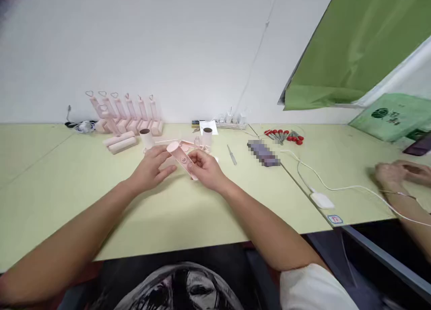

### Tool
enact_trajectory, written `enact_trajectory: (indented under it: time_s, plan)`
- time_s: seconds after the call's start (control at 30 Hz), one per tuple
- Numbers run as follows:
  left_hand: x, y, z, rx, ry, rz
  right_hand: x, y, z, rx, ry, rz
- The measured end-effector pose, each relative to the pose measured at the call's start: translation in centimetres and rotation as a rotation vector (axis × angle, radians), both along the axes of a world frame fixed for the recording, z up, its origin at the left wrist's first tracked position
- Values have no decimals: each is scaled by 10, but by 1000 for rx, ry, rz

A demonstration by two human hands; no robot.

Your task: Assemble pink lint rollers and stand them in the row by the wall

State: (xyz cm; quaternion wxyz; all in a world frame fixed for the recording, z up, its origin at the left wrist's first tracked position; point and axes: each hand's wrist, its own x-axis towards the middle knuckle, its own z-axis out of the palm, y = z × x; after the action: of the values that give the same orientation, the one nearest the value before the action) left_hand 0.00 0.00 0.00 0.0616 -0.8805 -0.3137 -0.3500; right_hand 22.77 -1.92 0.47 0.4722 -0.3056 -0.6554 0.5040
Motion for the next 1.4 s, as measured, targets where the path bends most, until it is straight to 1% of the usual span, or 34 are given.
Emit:
enact_trajectory:
  time_s: [0.07, 0.17, 0.3, 0.4, 0.53, 0.67, 0.77, 0.87, 0.97, 1.03, 1.1, 1.23, 1.4]
  plan:
    - [4, -5, 4, 29, 0, -26, -1, -1, 0, -38, 72, 102]
    - [6, -12, 10, 75, -2, -47, -2, -1, -1, -105, 148, 210]
    - [1, -15, 18, 124, 0, -47, -1, 1, -4, -179, 180, 264]
    - [-2, -14, 18, 113, 27, -71, 2, 4, -5, -216, 185, 287]
    - [-1, -12, 12, -7, 67, -122, 2, 6, -8, -283, 150, 313]
    - [1, -12, 6, -189, 80, -102, 2, 9, -14, -356, 125, 318]
    - [2, -13, 5, -332, 95, -111, 2, 12, -17, -426, 127, 355]
    - [4, -16, 6, -415, 97, -111, 3, 13, -18, -504, 157, 445]
    - [5, -19, 7, -443, 125, -100, 5, 12, -18, -554, 191, 580]
    - [5, -19, 6, -445, 142, -110, 6, 12, -18, -571, 194, 648]
    - [5, -18, 5, -441, 150, -134, 7, 12, -18, -573, 178, 676]
    - [4, -18, 5, -407, 152, -181, 6, 11, -22, -514, 143, 651]
    - [3, -21, 11, -348, 155, -222, 1, 9, -27, -404, 158, 621]
